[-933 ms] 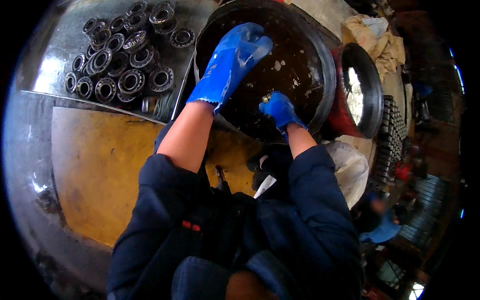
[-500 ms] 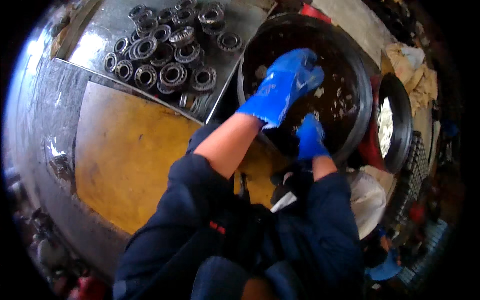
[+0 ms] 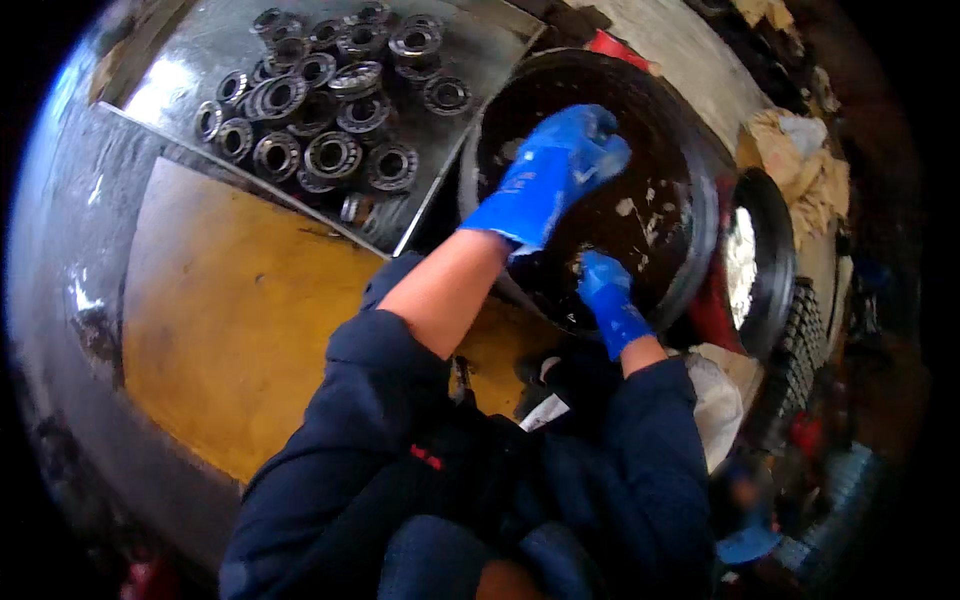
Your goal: The person repeatedly dips metal bearings into a dark liquid in a bucket, rubs them with gloved hands, and places them onto a metal tray. The process is repeated for multiple bearings throughout the clip.
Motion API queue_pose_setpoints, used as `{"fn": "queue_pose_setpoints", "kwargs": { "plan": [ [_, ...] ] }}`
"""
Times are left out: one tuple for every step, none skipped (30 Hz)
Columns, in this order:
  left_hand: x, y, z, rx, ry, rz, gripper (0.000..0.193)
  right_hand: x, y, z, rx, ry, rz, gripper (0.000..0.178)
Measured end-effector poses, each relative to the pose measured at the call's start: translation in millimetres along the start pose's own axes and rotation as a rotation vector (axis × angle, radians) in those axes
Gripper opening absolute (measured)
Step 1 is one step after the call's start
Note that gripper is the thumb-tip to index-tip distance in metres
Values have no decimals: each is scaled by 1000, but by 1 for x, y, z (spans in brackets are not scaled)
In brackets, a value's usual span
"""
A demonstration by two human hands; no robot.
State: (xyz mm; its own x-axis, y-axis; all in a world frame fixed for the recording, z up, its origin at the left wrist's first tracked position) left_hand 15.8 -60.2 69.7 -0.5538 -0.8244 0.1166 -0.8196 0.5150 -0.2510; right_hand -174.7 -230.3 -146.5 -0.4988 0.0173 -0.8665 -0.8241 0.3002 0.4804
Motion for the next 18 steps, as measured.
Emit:
{"fn": "queue_pose_setpoints", "kwargs": {
  "plan": [
    [5, -6, -3, 30, -18, 11, 41, -1, -4, -1, -78, 205, 54, 36],
    [9, -8, -1, 49, -25, 16, 38, 4, -4, 2, -158, 413, 135, 35],
    [9, -4, -4, 0, 63, 43, 39, 0, -1, 2, -133, 415, 165, 35],
    [7, -1, -9, -47, 143, 68, 39, -12, 6, 5, -106, 312, 234, 36],
    [-27, 2, 2, -52, 31, -2, 42, -16, -3, 42, -167, 203, 276, 36],
    [-21, -1, 0, -45, 55, 9, 42, 1, -1, 23, -141, 212, 279, 36],
    [-10, -8, -2, -69, 20, 7, 42, 21, -3, -21, 52, -139, 100, 37],
    [-4, -14, -7, -93, -30, -5, 42, 30, 1, -62, 222, -485, -100, 38],
    [-3, -10, -11, -55, 15, -20, 42, 45, 4, -66, 231, -800, 29, 43],
    [-2, -10, -10, -58, 19, -19, 42, 50, 4, -65, 236, -798, 32, 43],
    [1, -11, -8, -85, 47, -9, 42, 56, 6, -72, 354, -546, 34, 43],
    [15, -17, -8, -97, 103, 23, 42, 51, 18, -99, 499, -282, 22, 44],
    [-1, -12, -4, -105, 71, -8, 42, 36, 9, -73, 455, -287, 30, 44],
    [-13, -6, 1, -113, 57, -10, 43, 26, -4, -28, 146, 15, 167, 45],
    [-29, -3, -6, -107, 33, -21, 43, 16, -10, 20, -175, 326, 266, 45],
    [-19, -7, -6, -98, 50, -13, 43, 16, -5, 7, -156, 334, 265, 45],
    [-6, -8, -6, -103, 89, -1, 43, 10, 5, -7, -134, 307, 197, 39],
    [0, -8, -6, -114, 110, 1, 44, 5, 13, -13, -134, 273, 126, 33]
  ]
}}
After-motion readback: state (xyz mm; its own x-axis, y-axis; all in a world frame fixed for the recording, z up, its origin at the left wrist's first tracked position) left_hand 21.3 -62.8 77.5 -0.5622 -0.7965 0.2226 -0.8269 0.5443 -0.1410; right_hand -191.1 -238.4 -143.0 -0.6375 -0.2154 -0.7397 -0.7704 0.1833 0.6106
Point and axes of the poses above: each hand's wrist, its own y-axis away from the middle knuckle, its own x-axis out of the palm, z = x × y, the point moved 9 cm from there along -y, towards the middle knuckle, and after that the axes turned 11 degrees about y, right-handed, at the moved point
